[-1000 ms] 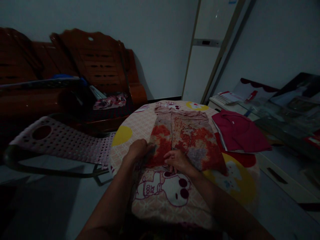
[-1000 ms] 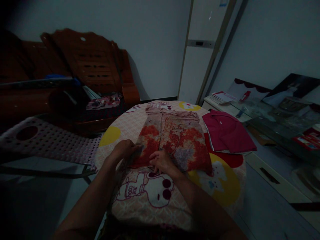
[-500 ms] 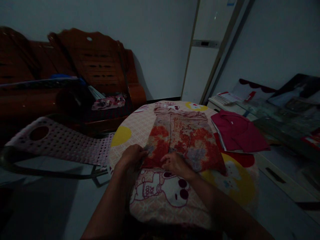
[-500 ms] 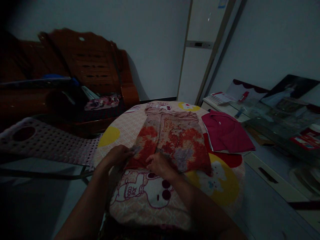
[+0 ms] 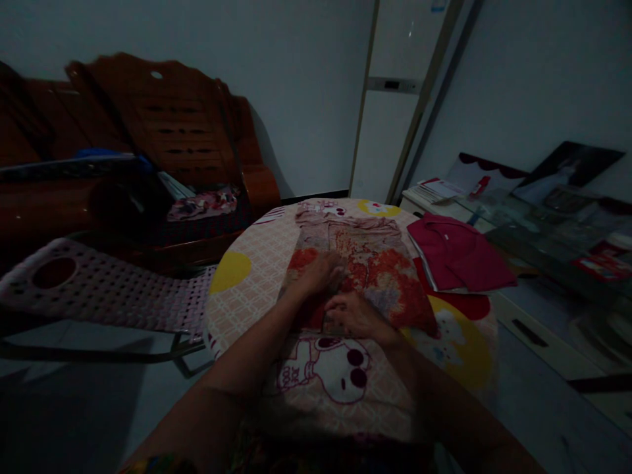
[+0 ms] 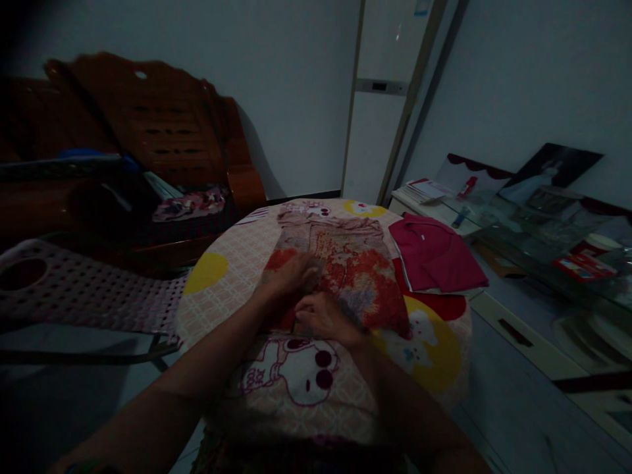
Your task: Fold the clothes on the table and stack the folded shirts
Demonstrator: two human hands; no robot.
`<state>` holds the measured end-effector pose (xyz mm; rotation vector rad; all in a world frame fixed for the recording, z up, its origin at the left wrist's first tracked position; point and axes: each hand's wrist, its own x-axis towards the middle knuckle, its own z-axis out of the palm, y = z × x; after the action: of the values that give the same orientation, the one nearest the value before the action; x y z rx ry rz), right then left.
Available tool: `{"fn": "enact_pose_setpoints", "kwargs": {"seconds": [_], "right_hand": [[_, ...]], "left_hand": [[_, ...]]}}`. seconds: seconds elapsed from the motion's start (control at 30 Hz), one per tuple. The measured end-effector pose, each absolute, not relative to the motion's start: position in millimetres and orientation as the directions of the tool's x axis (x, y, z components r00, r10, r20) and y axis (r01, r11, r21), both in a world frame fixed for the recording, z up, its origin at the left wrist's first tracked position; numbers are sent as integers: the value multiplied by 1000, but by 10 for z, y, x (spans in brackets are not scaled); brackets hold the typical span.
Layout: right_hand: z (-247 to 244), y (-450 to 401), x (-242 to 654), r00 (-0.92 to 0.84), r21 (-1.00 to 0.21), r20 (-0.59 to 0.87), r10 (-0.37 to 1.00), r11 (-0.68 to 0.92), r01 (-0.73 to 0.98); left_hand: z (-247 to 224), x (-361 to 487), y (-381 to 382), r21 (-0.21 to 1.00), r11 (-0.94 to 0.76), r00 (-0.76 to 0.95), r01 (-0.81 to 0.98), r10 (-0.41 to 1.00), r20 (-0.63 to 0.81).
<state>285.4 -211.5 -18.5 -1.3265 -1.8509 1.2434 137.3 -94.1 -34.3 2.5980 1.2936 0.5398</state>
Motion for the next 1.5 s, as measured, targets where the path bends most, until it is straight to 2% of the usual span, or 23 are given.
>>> {"fn": "enact_pose_setpoints", "kwargs": {"seconds": [0.1, 0.2, 0.3, 0.4, 0.53, 0.63, 0.73, 0.8, 0.87, 1.07, 1.17, 1.33, 1.5], "right_hand": [[-147, -2076, 3336, -187, -895, -74, 980, 17, 445], [-163, -2089, 3951, 86, -859, 42, 995, -8, 511], [-215, -2197, 4494, 300, -773, 178, 937, -55, 632], [-264, -2383, 4807, 378, -624, 255, 890, -148, 768], [-324, -2668, 4854, 360, -464, 271, 893, -206, 861], [-403, -2848, 4738, 204, -429, 218, 954, -94, 899], [-508, -2942, 4603, 123, -310, 253, 960, -39, 950], [-559, -2940, 4537, 146, -232, 279, 949, -81, 969], [-572, -2900, 4500, 186, -217, 281, 942, -126, 968], [-433, -2835, 4500, 297, -326, 309, 904, -193, 925], [-329, -2917, 4493, 360, -337, 320, 876, -250, 908], [-157, -3055, 4432, 407, -194, 264, 875, -365, 910], [-158, -3082, 4402, 418, -11, 91, 904, -419, 908]], "left_hand": [[-525, 1471, -969, 272, -654, 624, 706, 756, 197], [-572, 1459, -1021, 243, -678, 657, 694, 734, 173], [-561, 1440, -1029, 244, -678, 654, 694, 735, 180], [-570, 1443, -1008, 244, -675, 646, 696, 738, 197], [-591, 1448, -988, 255, -688, 653, 679, 725, 217], [-584, 1446, -992, 261, -691, 650, 674, 723, 234], [-571, 1447, -1000, 262, -692, 649, 673, 722, 239], [-572, 1447, -999, 266, -685, 645, 678, 728, 233], [-584, 1441, -991, 270, -678, 641, 683, 734, 224], [-618, 1406, -970, 288, -684, 653, 670, 728, 210], [-601, 1407, -981, 308, -681, 649, 664, 730, 214], [-561, 1426, -1017, 312, -676, 645, 667, 734, 213], [-536, 1446, -1044, 284, -696, 664, 660, 717, 212]]}}
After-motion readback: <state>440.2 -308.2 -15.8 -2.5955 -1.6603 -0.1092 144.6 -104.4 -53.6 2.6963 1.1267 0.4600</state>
